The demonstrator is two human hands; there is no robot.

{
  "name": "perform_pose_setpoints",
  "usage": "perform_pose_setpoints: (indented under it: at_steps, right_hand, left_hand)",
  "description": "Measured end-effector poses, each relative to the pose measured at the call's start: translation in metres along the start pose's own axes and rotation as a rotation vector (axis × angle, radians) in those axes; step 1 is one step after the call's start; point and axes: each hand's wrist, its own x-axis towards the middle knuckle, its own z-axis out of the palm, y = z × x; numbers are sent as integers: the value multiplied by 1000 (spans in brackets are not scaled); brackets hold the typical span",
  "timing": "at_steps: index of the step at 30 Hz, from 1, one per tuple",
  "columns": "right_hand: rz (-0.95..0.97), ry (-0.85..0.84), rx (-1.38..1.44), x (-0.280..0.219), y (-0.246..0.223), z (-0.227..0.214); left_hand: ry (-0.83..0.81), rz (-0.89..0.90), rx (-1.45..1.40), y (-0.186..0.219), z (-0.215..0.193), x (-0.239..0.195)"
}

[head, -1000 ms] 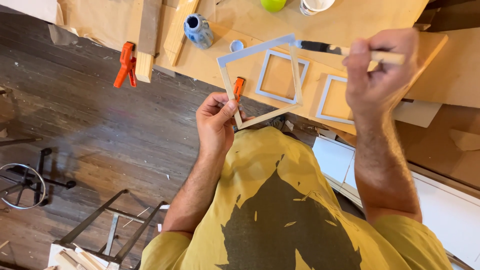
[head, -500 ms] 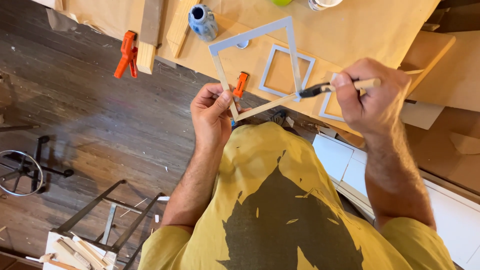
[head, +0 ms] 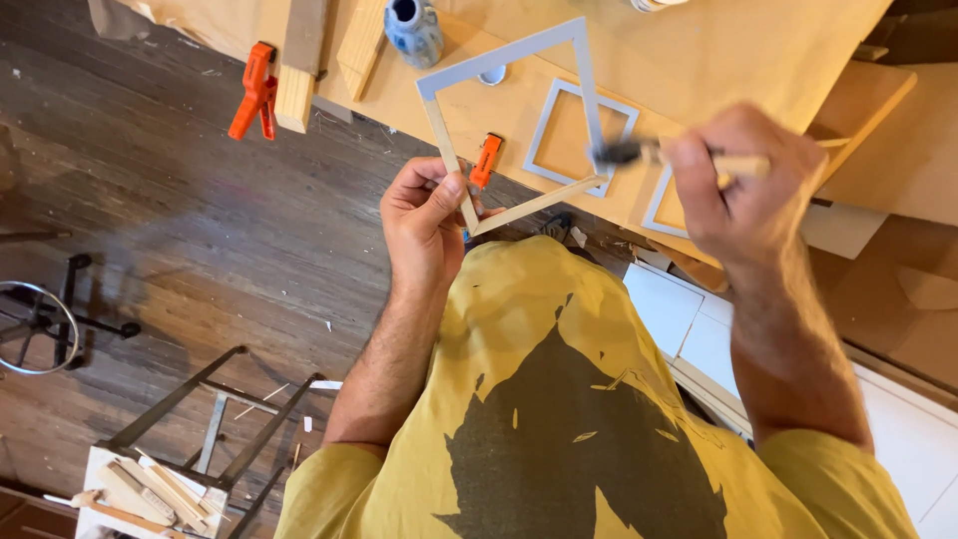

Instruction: Applying paint to small wooden frames using a foam brush on a workbench.

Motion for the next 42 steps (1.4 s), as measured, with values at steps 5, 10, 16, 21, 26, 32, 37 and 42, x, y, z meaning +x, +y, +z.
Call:
perform_pose_setpoints:
  at_steps: [5, 10, 16, 21, 26, 32, 37, 42]
  right_hand:
    - [62, -48, 112, 6, -6, -2]
    - [-168, 137, 7, 57, -6, 12]
    - [86, -12, 62, 8, -11, -2]
    - [56, 1, 71, 12, -13, -4]
    - [-95, 121, -60, 39, -2, 6]
    - [70, 16, -18, 1, -15, -3]
    - [184, 182, 165, -16, -6, -10]
    - [252, 244, 218, 11, 28, 28]
  left_hand:
    - [19, -33, -6, 1, -2, -3]
    - [-21, -28, -9, -2, -2, -3]
    - [23, -28, 12, -1, 0, -1]
    - [-4, -14, -5, -3, 0, 0]
    - [-55, -4, -11, -2, 4, 0]
    - [-8, 12, -17, -3, -1, 2]
    - [82, 0, -62, -1, -12, 4]
    - [129, 99, -61, 15, -27, 2]
